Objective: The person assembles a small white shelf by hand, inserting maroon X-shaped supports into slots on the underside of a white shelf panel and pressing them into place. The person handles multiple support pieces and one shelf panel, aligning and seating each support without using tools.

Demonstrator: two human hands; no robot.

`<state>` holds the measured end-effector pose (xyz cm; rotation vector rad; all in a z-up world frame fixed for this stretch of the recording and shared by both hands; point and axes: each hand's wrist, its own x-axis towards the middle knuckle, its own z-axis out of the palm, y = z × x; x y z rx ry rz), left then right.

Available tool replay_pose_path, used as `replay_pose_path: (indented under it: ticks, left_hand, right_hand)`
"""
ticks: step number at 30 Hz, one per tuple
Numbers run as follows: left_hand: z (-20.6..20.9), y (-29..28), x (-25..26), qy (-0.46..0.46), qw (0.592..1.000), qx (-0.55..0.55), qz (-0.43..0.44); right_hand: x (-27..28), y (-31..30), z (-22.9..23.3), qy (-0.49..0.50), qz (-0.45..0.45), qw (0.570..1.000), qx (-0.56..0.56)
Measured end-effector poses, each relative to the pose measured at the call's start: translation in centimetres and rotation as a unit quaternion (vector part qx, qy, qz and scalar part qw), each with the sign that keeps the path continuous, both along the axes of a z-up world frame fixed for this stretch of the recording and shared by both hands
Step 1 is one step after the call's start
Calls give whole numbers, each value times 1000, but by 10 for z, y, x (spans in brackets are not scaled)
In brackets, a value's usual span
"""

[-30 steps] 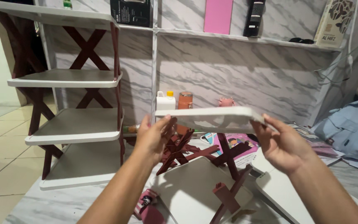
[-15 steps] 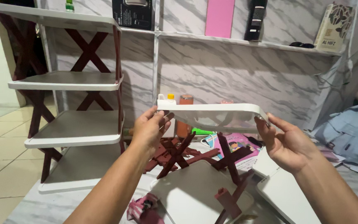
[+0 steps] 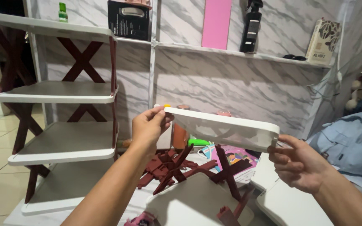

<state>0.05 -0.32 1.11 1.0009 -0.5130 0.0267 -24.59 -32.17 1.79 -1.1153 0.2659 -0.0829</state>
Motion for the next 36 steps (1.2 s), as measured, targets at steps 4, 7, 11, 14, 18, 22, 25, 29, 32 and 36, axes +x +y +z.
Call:
replay_pose_path:
  ticks: [4, 7, 11, 14, 18, 22, 25, 29, 32, 36]
  left_hand:
    - [13, -3, -9, -10, 1000, -5, 6]
    - [25, -2, -16, -15, 1000, -8, 7]
    - [37, -2, -25, -47, 999, -3, 24]
    - [43, -2, -33, -53, 998, 5, 35]
    - [48, -3, -40, -64, 997, 5, 38]
    - [51, -2, -47, -72, 991, 64, 90]
    - [55, -1, -52, -55, 994, 58, 71]
    - [60, -3, -60, -38, 997, 43, 45]
    - [59, -11, -65, -110, 984, 71, 117]
    - [58, -20, -66, -213, 944, 110, 226]
  right_hand:
    - [5, -7, -1, -16, 29, 999, 31]
    - [7, -8, 0, -17, 30, 999, 33]
    - [10, -6, 1, 2, 7, 999, 33]
    - [12, -6, 2, 5, -19, 1000, 25]
    - [15, -13, 1, 1, -2, 1000, 18]
    - [18, -19, -3, -1, 7, 999, 31]
    - [17, -22, -1, -1, 45, 998, 50]
    - [13, -22, 6, -2, 64, 998, 8]
    - [9, -23, 10, 23, 98, 995, 11]
    - [1, -30, 12, 21, 119, 993, -3]
